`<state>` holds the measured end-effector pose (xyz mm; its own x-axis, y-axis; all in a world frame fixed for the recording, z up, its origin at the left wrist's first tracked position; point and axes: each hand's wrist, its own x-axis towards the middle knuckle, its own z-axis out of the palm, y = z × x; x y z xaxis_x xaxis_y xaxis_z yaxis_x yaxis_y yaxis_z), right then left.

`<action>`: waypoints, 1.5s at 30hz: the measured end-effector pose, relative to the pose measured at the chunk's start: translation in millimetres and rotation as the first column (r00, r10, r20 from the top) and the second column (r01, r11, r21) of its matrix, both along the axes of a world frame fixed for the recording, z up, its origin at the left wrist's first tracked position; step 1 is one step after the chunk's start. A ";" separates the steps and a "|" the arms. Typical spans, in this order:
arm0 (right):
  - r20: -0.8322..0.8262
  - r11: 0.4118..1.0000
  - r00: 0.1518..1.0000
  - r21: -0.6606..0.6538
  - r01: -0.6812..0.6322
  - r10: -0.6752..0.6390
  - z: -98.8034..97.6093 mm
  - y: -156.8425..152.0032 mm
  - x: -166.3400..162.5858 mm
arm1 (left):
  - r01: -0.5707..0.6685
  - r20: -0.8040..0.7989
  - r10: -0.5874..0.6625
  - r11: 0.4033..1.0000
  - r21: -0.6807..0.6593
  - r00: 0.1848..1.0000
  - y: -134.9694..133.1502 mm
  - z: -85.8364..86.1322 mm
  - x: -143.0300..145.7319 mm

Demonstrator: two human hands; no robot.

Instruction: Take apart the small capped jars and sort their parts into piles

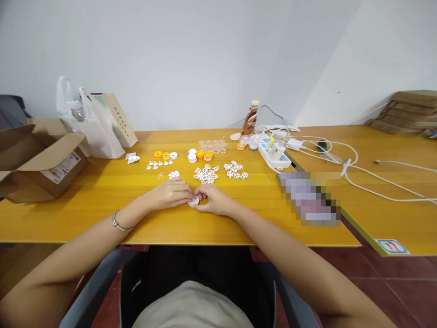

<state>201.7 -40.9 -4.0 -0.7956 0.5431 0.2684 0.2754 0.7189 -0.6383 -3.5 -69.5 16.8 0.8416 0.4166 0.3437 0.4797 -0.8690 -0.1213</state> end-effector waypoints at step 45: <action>0.004 0.995 1.000 -0.093 0.023 -0.022 0.6 -1.1 0.7 | -0.162 0.360 0.699 0.562 -0.811 0.618 35.7 9.7 -54.5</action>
